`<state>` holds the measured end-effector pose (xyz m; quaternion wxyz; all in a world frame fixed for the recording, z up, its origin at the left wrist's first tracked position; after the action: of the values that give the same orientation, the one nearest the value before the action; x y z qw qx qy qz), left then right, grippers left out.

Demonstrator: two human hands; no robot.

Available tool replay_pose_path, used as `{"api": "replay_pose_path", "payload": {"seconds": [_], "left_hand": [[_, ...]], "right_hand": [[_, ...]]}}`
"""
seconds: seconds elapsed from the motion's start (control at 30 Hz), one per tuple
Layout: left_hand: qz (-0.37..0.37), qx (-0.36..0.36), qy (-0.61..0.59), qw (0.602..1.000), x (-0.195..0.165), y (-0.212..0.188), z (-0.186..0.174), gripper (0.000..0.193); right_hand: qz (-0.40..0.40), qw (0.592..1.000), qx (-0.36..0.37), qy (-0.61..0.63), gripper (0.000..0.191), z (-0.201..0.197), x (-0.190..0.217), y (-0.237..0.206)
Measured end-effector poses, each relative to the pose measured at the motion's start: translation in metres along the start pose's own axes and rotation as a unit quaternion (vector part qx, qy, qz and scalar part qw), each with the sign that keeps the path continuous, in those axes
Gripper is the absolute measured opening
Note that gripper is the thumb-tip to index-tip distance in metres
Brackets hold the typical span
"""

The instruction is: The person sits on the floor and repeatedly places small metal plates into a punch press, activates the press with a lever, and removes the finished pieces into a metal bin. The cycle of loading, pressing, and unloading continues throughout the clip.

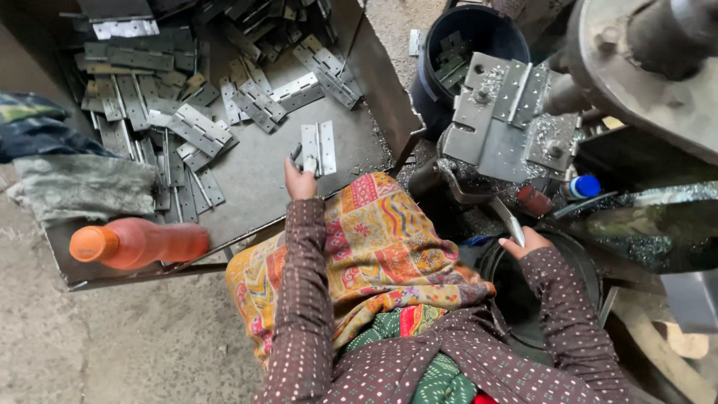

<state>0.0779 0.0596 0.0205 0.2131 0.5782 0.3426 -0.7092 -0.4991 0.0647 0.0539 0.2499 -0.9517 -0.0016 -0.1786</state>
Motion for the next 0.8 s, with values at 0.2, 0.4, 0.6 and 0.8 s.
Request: {"api": "replay_pose_path", "payload": {"seconds": [0.2,0.4,0.6,0.8], "left_hand": [[0.029,0.213,-0.096,0.972,-0.067,-0.109,0.057,0.052],[0.229,0.170,0.361,0.888,-0.116,-0.166,0.173,0.039],[0.387,0.199,0.624,0.648,-0.085,-0.207,0.240,0.051],[0.469,0.230,0.522,0.674,-0.071,-0.240,0.231,0.045]], "right_hand": [[0.001,1.000,0.017,-0.024,0.065,0.011,0.007,0.012],[0.000,0.999,-0.004,-0.036,0.068,0.019,0.016,0.017],[-0.002,1.000,-0.005,-0.011,0.067,0.023,0.020,0.012],[-0.011,0.999,0.008,-0.030,0.070,0.021,0.026,0.014]]}}
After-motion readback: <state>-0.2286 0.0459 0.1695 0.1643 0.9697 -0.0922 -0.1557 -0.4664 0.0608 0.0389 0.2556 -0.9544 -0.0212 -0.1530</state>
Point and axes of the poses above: each hand's wrist, its own y-axis towards the middle knuckle, its own z-axis out of the palm, x = y × z, the point moved 4 cm from there along y, towards the middle knuckle, and after that the axes turned 9 degrees about -z, right-handed, at the moved point
